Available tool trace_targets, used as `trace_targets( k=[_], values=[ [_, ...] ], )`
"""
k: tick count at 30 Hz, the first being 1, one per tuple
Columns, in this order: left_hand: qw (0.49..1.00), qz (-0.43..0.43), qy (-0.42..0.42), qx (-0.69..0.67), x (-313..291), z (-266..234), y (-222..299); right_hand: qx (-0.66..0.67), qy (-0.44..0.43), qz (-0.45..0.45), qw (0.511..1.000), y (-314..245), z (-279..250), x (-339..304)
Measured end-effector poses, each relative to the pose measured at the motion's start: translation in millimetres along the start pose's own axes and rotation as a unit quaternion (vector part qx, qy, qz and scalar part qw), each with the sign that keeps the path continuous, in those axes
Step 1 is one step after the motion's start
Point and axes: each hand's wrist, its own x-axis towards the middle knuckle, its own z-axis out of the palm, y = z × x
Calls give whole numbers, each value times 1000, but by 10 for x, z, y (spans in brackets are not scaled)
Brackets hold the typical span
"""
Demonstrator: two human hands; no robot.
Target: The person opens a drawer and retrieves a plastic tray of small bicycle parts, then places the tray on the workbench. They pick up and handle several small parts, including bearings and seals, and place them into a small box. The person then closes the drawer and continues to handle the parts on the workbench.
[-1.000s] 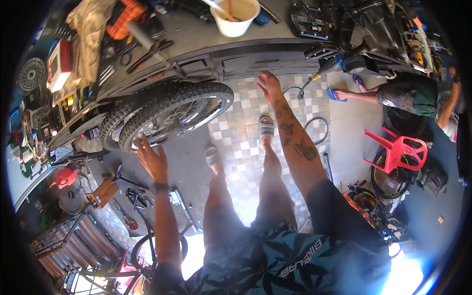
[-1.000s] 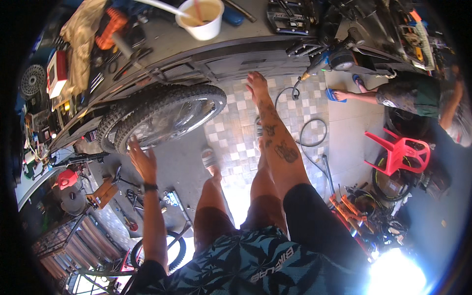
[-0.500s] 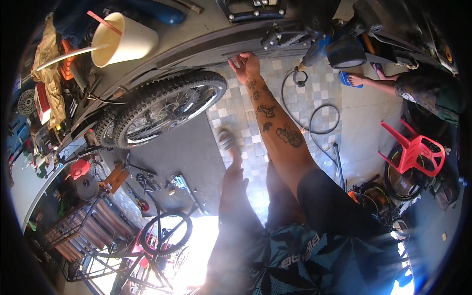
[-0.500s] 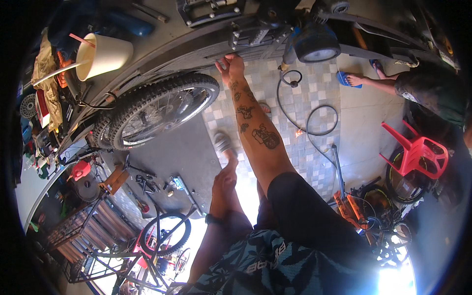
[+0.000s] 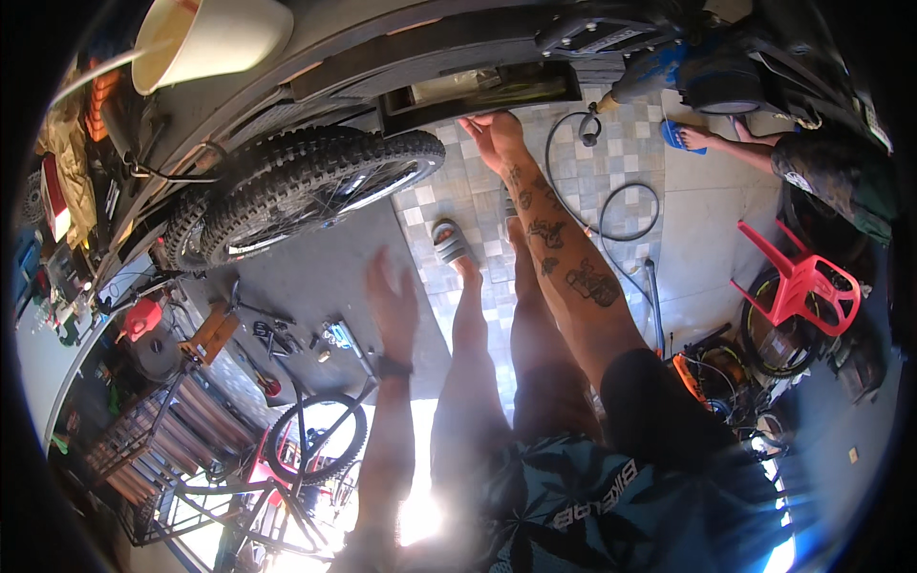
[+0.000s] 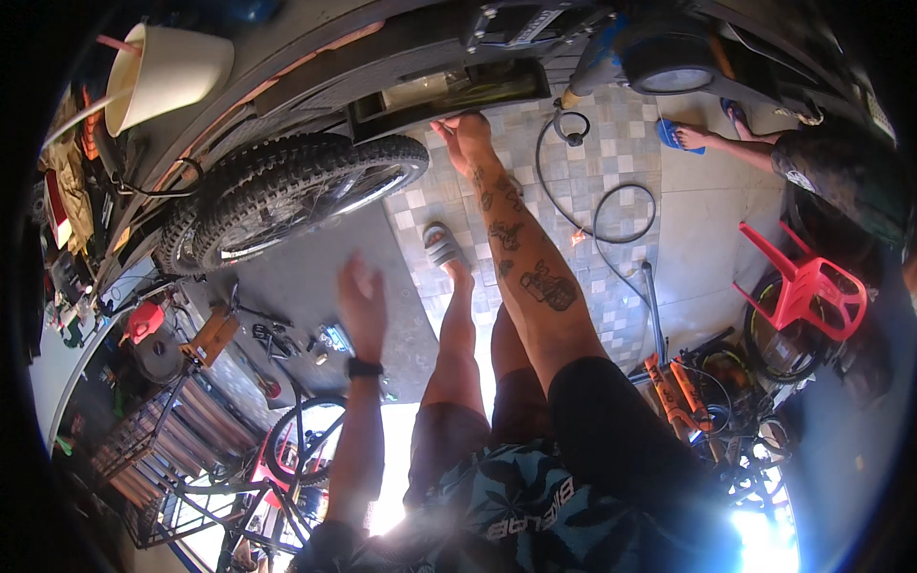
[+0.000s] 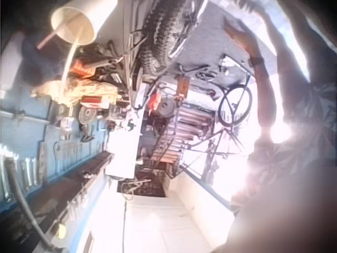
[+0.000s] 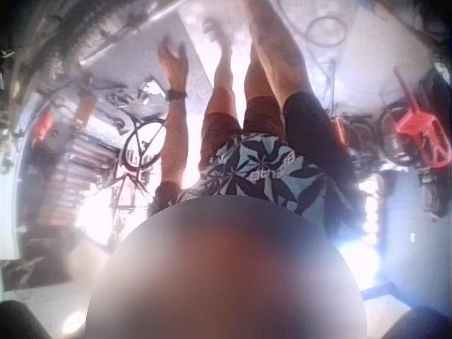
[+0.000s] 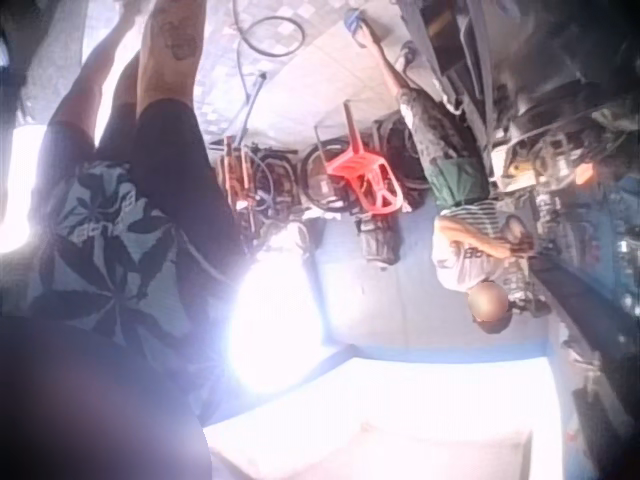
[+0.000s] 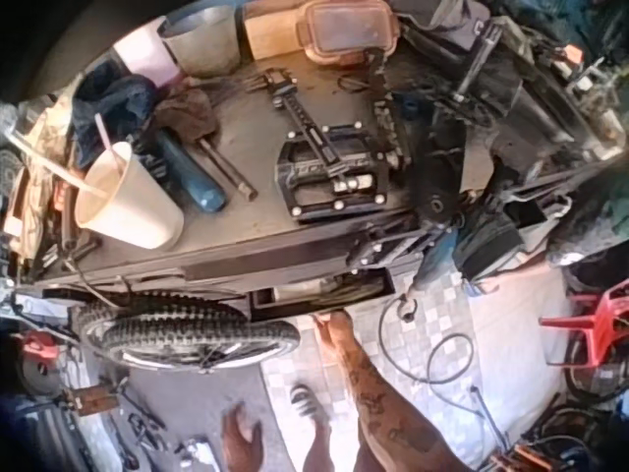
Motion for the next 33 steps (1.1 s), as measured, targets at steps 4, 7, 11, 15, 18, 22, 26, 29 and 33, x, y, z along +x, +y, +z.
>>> trace_targets(
  k=[4,7,11,15,18,22,26,29,33],
  values=[
    [926,209,115,293,1328,-287,87,7,9,13,1000,-49,20,56],
    [851,281,57,440,1774,-625,-63,-3,10,16,1000,-98,-4,15],
    [868,271,65,412,1674,-695,-161,11,-7,52,999,-188,31,-82],
    [860,262,88,428,1558,-610,-125,-13,-1,65,998,-293,131,-6],
    [853,265,84,442,1553,-622,-133,16,14,96,995,-286,199,72],
    [840,296,110,441,1780,-640,-147,23,31,114,993,-281,211,80],
    [840,310,75,439,1876,-690,-93,22,106,89,990,-144,254,68],
    [839,313,69,441,1751,-711,-65,-7,129,118,985,-34,321,214],
    [838,273,83,464,1747,-658,-181,-28,123,90,988,-57,458,557]
  ],
)
